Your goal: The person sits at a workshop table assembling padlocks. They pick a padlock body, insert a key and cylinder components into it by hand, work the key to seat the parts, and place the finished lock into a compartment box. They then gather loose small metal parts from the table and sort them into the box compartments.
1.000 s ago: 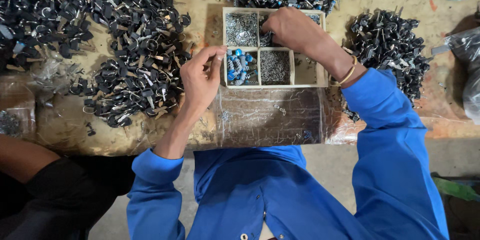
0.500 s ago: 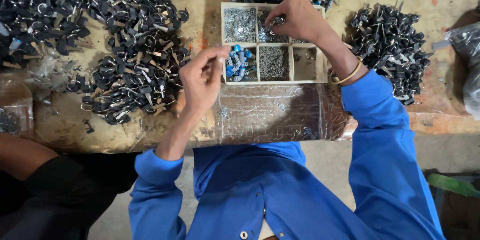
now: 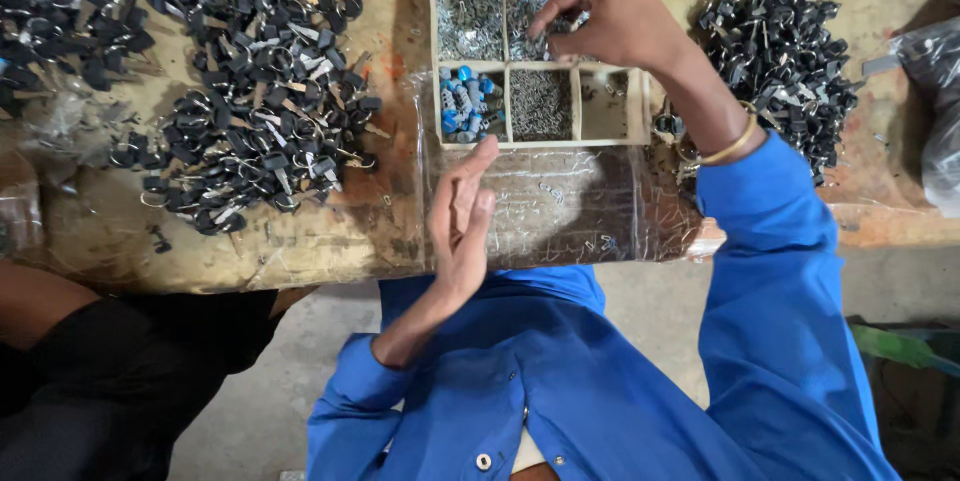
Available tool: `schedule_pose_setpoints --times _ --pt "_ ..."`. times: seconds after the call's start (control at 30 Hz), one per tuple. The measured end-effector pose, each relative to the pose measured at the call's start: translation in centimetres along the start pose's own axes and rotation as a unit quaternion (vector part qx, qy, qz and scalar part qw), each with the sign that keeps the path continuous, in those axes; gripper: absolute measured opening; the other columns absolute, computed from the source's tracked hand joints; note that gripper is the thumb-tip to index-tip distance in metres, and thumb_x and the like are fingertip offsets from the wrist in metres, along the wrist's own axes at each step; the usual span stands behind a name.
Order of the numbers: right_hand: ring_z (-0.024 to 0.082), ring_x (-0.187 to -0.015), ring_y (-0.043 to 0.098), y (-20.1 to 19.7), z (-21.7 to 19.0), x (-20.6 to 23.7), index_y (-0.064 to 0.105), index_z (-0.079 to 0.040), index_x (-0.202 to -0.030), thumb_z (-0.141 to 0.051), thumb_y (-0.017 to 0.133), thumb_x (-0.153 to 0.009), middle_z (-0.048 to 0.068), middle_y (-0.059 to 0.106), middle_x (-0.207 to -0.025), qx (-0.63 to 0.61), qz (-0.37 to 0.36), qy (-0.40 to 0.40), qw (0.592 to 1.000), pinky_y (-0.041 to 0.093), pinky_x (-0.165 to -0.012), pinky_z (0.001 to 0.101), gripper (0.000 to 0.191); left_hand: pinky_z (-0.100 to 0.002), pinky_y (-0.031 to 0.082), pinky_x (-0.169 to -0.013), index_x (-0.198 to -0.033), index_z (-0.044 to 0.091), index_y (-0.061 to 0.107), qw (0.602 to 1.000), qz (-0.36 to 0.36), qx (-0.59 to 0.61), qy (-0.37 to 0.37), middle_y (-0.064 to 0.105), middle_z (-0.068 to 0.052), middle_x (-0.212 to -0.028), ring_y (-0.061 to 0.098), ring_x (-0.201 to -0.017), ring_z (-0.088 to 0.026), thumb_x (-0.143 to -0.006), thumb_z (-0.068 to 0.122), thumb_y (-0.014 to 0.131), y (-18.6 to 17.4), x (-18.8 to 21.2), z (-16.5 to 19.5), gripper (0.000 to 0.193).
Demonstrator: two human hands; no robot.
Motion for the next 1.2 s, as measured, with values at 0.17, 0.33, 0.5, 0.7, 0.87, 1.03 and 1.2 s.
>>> schedule_pose_setpoints --times 0.17,0.33,0.5,0.7,0.87,1.03,1.2 --pt "0.014 -0.081 0.076 2.5 -3.1 3.7 0.081 -0.009 -0.102 -0.005 0.08 -0.078 0.006 0.08 -0.099 -0.066 -0.091 0.04 0.993 0.06 -0.073 0.0289 0.024 -0.045 0.015 -0.139 -0.157 0.0 0.033 0.999 0.023 0.025 0.004 0.031 -0.02 -0.17 0.027 -0.163 -0.029 -0.114 0.047 0.048 1.4 1.6 -1.8 0.065" --pt "0.022 -0.079 0.079 9.0 -6.9 7.7 0.081 -0.011 -0.098 -0.006 0.079 -0.073 0.007 0.081 -0.094 -0.103 -0.208 0.024 0.972 0.059 -0.074 0.0342 0.025 -0.042 0.013 -0.137 -0.159 0.0 0.031 0.999 0.03 0.012 -0.005 0.03 -0.02 -0.171 0.023 -0.164 -0.029 -0.112 0.058 0.041 2.2 2.3 -3.0 0.075" --pt "0.034 -0.092 0.073 12.2 -8.3 10.3 0.079 -0.006 -0.1 -0.004 0.078 -0.074 0.013 0.077 -0.101 -0.071 -0.204 0.042 0.976 0.057 -0.081 0.0417 0.025 -0.041 0.017 -0.134 -0.16 0.0 0.03 0.998 0.006 -0.039 -0.043 0.03 -0.02 -0.171 0.026 -0.161 -0.03 -0.109 0.068 0.035 2.7 3.1 -3.4 0.085" --pt "0.036 -0.095 0.071 12.6 -8.8 11.5 0.077 -0.004 -0.104 -0.004 0.076 -0.078 0.014 0.072 -0.107 -0.043 -0.166 0.045 0.984 0.057 -0.082 0.0434 0.026 -0.042 0.016 -0.137 -0.161 0.002 0.026 0.997 -0.031 -0.043 -0.053 0.026 -0.019 -0.173 0.024 -0.163 -0.03 -0.106 0.076 0.029 3.6 3.2 -3.2 0.093" --pt "0.036 -0.097 0.071 12.0 -9.0 12.0 0.074 -0.002 -0.107 -0.005 0.076 -0.082 0.014 0.072 -0.109 -0.045 -0.143 0.024 0.988 0.057 -0.083 0.0436 0.025 -0.043 0.016 -0.137 -0.161 0.002 0.027 0.998 -0.037 -0.024 -0.054 0.025 -0.018 -0.174 0.024 -0.164 -0.03 -0.107 0.076 0.029 3.7 3.2 -3.0 0.092" --pt "0.037 -0.094 0.072 10.7 -8.7 12.3 0.073 -0.003 -0.112 -0.002 0.072 -0.086 0.015 0.075 -0.107 -0.059 -0.125 0.019 0.99 0.057 -0.079 0.0434 0.026 -0.043 0.01 -0.138 -0.162 0.003 0.027 0.998 -0.023 0.005 -0.062 0.025 -0.018 -0.174 0.02 -0.165 -0.028 -0.107 0.076 0.029 2.9 3.1 -3.0 0.092" --pt "0.033 -0.089 0.074 9.7 -7.8 12.2 0.075 -0.004 -0.115 0.0 0.071 -0.084 0.015 0.076 -0.102 -0.063 -0.105 0.074 0.99 0.058 -0.074 0.041 0.031 -0.043 0.008 -0.138 -0.163 0.004 0.024 0.995 -0.03 0.039 -0.089 0.021 -0.018 -0.176 0.016 -0.166 -0.028 -0.104 0.078 0.03 2.0 3.2 -3.2 0.095"
Point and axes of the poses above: each hand's wrist, its own x-axis away from the middle knuckle, its own y-axis out of the palm, z = x × y, the point moved 9 cm from there along -x, towards the middle knuckle
